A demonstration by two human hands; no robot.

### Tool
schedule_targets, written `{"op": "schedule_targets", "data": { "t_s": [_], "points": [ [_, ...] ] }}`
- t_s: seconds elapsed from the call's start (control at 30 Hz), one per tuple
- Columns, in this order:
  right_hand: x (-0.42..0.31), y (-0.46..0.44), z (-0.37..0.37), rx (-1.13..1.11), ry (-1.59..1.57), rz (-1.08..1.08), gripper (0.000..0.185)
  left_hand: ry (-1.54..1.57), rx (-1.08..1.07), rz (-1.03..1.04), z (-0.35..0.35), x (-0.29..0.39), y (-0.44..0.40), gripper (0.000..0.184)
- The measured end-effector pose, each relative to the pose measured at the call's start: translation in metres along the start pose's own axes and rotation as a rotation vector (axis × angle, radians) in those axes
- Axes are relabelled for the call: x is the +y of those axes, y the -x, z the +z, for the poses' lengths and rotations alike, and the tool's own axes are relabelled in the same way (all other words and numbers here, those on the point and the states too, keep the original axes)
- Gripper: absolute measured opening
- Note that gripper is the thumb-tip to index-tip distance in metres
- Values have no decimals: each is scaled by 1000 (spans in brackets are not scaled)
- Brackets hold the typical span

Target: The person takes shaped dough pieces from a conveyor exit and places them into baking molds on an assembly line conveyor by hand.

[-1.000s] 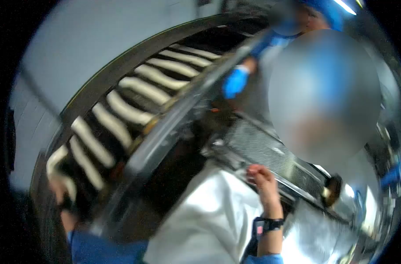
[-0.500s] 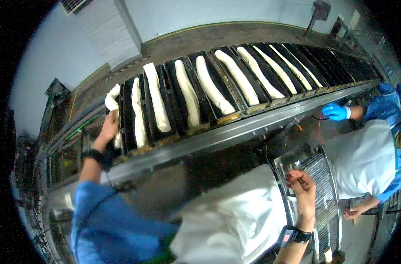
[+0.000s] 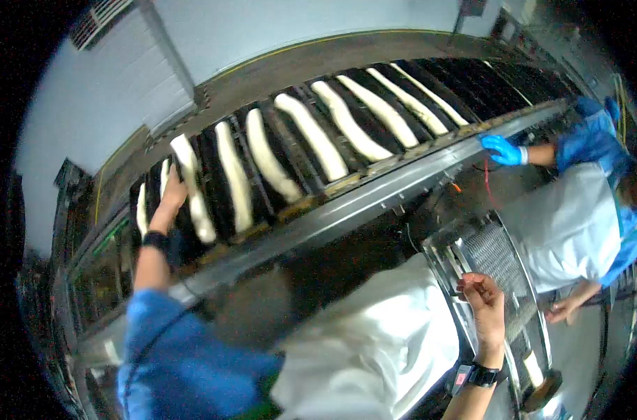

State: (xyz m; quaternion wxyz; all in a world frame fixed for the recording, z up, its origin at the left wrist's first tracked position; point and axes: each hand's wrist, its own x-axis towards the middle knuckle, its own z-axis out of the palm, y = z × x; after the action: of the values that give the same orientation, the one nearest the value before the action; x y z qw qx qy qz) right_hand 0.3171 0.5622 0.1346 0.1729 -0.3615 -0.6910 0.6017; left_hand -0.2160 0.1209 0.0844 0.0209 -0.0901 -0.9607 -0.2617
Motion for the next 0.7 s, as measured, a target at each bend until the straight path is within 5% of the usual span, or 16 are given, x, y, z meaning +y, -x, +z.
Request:
{"op": "schedule_targets", "data": {
  "t_s": [0.03,0.07,0.13,0.2,0.3,0.33,0.43,0.53,0.63,0.7],
  "points": [
    [-2,4,-8,35,10,19,16,-76,73,55,17,-6,-15,65],
    [6,3,-20,37,5,50,15,-481,127,157,26,7,-6,69],
    [19,10,-43,93,-39,66,16,-210,171,376,39,13,-3,69],
    [20,19,-60,145,-49,104,16,-413,181,380,70,-81,-48,57],
    [36,30,-75,239,-62,186,15,539,-194,-77,42,-47,-39,32],
    [37,34,-79,246,-61,174,14,637,-47,76,65,-99,-71,22],
    [55,38,-92,261,-57,184,13,572,-359,23,18,-93,-77,19],
    [52,41,-106,271,-15,210,16,-528,-214,-126,-14,-45,-75,46],
    [73,33,-119,306,134,234,18,-516,-284,517,-13,59,-77,57],
    [78,34,-122,354,222,128,19,-622,-121,674,2,159,-24,59]
  ]
}}
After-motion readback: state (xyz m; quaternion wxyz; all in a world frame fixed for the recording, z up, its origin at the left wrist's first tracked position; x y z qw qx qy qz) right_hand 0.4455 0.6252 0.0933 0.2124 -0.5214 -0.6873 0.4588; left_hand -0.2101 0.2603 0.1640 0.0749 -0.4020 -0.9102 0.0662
